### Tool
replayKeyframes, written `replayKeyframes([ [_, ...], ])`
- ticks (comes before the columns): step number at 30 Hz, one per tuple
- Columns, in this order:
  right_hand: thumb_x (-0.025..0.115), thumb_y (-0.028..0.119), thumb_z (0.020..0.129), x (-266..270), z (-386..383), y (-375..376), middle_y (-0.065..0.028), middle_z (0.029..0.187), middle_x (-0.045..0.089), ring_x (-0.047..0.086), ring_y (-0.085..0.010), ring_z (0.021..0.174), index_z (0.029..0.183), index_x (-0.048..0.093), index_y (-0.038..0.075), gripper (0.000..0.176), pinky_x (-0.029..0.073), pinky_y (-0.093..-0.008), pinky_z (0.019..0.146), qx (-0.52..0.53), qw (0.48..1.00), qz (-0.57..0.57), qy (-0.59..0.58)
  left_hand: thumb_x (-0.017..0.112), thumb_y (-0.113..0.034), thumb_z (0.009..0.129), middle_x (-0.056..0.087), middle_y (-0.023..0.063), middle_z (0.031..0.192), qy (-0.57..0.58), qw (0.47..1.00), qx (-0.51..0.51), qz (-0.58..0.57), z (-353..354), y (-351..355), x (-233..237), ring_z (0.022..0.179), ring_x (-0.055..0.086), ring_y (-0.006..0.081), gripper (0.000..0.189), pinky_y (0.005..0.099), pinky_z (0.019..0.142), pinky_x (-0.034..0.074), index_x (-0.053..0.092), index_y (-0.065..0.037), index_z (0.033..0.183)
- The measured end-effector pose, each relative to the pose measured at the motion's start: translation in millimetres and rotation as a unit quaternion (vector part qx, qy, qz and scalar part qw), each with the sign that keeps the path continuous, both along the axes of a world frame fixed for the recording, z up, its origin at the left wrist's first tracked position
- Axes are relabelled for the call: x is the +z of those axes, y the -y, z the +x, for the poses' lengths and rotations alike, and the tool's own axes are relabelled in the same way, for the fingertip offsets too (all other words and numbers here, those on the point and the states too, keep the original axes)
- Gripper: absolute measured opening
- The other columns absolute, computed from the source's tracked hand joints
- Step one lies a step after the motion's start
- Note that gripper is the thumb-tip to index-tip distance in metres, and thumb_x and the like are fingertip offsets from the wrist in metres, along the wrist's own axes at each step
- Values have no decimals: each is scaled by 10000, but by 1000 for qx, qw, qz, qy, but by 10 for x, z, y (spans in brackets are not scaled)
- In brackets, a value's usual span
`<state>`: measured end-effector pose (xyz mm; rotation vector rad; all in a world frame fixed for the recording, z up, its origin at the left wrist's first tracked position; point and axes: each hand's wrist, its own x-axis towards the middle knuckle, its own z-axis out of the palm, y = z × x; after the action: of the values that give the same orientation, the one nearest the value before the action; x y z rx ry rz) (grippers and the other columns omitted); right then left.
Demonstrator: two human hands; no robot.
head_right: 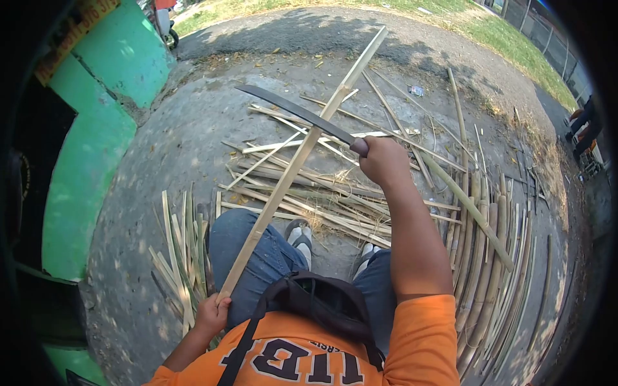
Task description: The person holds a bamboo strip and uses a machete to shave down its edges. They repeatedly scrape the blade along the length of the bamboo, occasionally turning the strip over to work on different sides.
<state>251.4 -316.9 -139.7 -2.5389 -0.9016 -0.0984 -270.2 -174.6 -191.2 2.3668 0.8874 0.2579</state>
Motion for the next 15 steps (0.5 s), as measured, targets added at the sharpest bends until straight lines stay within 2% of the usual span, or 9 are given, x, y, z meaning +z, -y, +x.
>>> replayKeyframes([
  [5,700,230,843,48,-209,-52,-153,872,741,710,-394,830,944,747,141,143,567,-518,755,80,996,35,23,659,-360,1016,605,228,666,11,1000,5,-3,-16,27,-81,660,636,474,384,492,566,475,643,-17,843],
  [8,709,223,810,143,-422,-87,-140,830,729,707,-386,808,906,733,142,128,565,-512,737,179,982,31,42,658,-361,1018,609,228,674,8,1000,-1,-18,-10,10,-102,668,637,477,388,487,570,477,644,-14,847],
  [9,715,219,785,130,-444,-103,-130,793,713,707,-377,793,879,724,142,121,568,-500,730,193,979,-3,65,659,-365,1017,610,229,676,12,1000,-3,-13,-5,2,-107,669,636,478,391,487,570,477,644,-13,846],
  [12,715,215,775,113,-374,-94,-137,770,700,704,-378,779,882,726,135,134,566,-499,722,187,978,3,95,662,-375,1016,611,230,680,16,1000,-9,-5,-22,-12,-113,671,635,480,401,485,571,478,644,-12,846],
  [15,693,218,826,-127,-32,-94,-172,807,719,705,-406,802,905,728,113,135,565,-518,756,38,997,58,27,665,-386,1014,613,232,682,8,1000,-8,-10,-41,-26,-113,673,634,482,408,483,577,483,649,-11,852],
])
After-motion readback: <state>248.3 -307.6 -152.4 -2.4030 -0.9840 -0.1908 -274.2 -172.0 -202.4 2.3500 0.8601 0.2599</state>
